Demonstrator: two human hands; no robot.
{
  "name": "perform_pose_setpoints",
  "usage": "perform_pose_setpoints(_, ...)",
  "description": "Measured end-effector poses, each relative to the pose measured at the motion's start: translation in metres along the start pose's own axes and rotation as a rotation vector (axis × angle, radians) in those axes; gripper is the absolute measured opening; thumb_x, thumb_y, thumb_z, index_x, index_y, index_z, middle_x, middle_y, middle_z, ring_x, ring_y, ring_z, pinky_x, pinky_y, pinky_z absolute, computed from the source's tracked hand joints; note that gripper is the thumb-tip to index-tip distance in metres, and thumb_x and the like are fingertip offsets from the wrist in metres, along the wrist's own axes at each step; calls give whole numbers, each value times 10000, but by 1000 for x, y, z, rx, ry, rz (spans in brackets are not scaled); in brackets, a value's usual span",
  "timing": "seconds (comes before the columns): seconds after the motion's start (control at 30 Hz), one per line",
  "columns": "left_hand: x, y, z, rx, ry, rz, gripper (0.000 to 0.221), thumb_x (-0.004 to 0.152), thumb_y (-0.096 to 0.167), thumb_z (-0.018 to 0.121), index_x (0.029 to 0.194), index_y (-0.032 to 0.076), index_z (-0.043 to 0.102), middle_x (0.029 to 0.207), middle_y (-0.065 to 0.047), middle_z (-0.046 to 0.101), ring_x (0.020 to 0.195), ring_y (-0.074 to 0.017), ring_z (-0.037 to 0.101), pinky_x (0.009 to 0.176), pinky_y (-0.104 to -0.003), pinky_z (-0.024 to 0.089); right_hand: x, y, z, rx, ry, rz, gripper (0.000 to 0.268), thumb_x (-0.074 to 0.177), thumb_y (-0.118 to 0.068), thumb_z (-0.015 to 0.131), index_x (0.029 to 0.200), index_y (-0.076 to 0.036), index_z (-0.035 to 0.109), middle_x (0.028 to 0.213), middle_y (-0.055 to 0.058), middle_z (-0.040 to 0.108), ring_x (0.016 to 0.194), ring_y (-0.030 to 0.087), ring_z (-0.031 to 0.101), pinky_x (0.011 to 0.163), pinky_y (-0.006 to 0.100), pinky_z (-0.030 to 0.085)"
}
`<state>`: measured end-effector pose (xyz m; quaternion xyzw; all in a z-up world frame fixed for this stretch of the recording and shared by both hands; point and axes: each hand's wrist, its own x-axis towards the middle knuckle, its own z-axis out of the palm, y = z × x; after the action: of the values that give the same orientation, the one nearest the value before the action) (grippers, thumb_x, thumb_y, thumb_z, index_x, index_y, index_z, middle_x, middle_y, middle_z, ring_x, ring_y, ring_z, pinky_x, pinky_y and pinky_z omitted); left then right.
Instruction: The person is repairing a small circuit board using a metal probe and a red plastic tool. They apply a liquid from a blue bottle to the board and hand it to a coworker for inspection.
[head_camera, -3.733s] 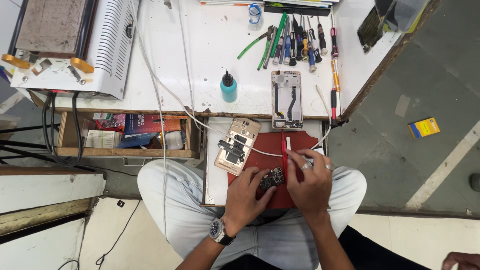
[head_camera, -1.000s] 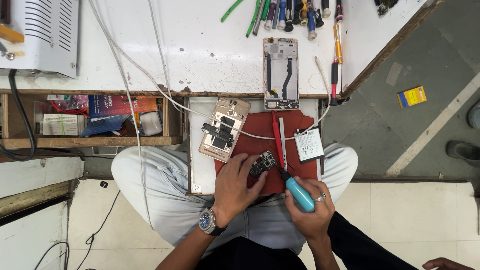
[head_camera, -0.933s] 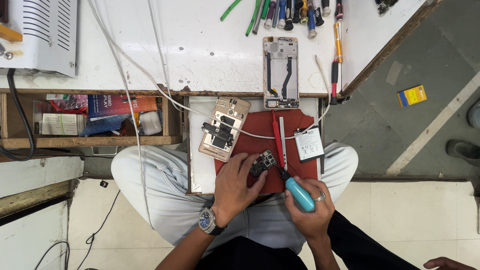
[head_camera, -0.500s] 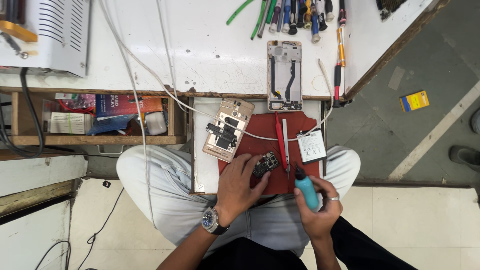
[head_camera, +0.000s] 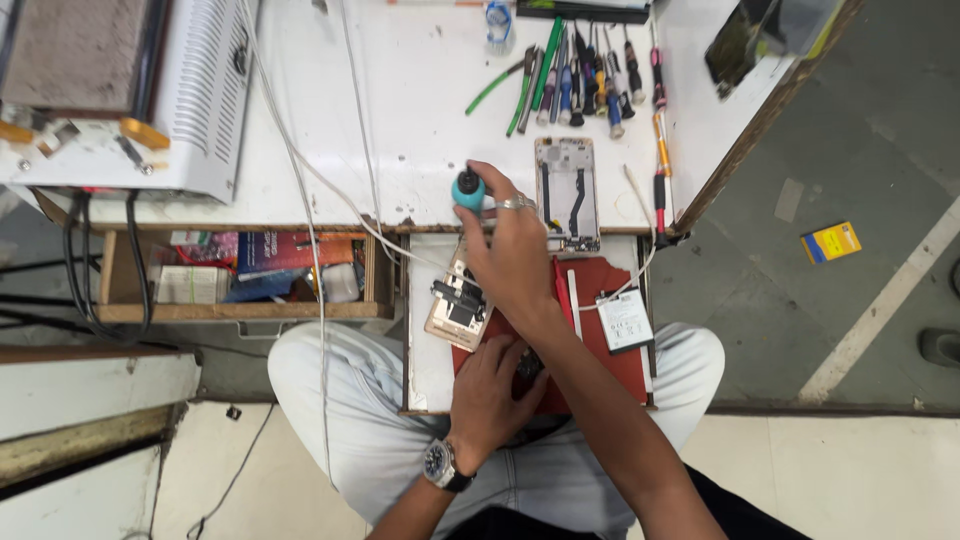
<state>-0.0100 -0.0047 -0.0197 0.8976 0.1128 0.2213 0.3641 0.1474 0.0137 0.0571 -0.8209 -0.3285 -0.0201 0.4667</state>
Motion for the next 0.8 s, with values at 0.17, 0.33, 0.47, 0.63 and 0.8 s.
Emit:
perform_pose_setpoints(0.17, -4, 4, 0, -13, -12, -8, 460, 820, 248, 816, 1191, 32, 652, 1121, -123, 620, 973, -320, 641, 815, -426, 534, 10, -7, -3, -59, 75, -91, 552, 956, -121, 732, 1448, -46, 494, 1279, 220, 658, 1078, 376, 680, 915, 443, 548)
perform_pose_setpoints(0.33, 1, 1, -1, 3, -27, 2, 476, 821, 250, 811, 1213, 45, 635, 1135, -125, 613, 969, -321, 636, 819, -426, 532, -62, 16, -39, -173, 273, -100, 307, 938, -142, 779, 1205, -75, 642, 1074, 104, 680, 975, 299, 682, 932, 434, 527)
perform_pose_setpoints(0.47, -2, 0, 3, 31, -36, -13, 472, 836, 254, 799, 1237, 62, 638, 1135, -125, 613, 955, -314, 638, 814, -427, 531, -90, 55, -49, -526, 192, -25, 346, 821, -139, 786, 1143, -49, 699, 1054, 171, 646, 945, 395, 645, 834, 463, 517)
perform_pose_setpoints(0.63, 2, 1, 0, 33, -34, 4, 466, 848, 261, 789, 1240, 62, 633, 1138, -129, 617, 965, -315, 640, 817, -424, 528, -92, 67, -55, -358, 36, 126, 370, 915, -83, 717, 1285, -86, 704, 959, 121, 626, 817, 317, 665, 740, 420, 539)
perform_pose_setpoints(0.8, 1, 0, 2, 30, -12, -1, 483, 829, 259, 786, 1238, 55, 632, 1115, -136, 615, 939, -318, 632, 806, -425, 528, -97, 74, -61, -494, 36, 24, 462, 851, -124, 733, 1309, -79, 689, 981, 154, 616, 840, 335, 661, 732, 422, 543)
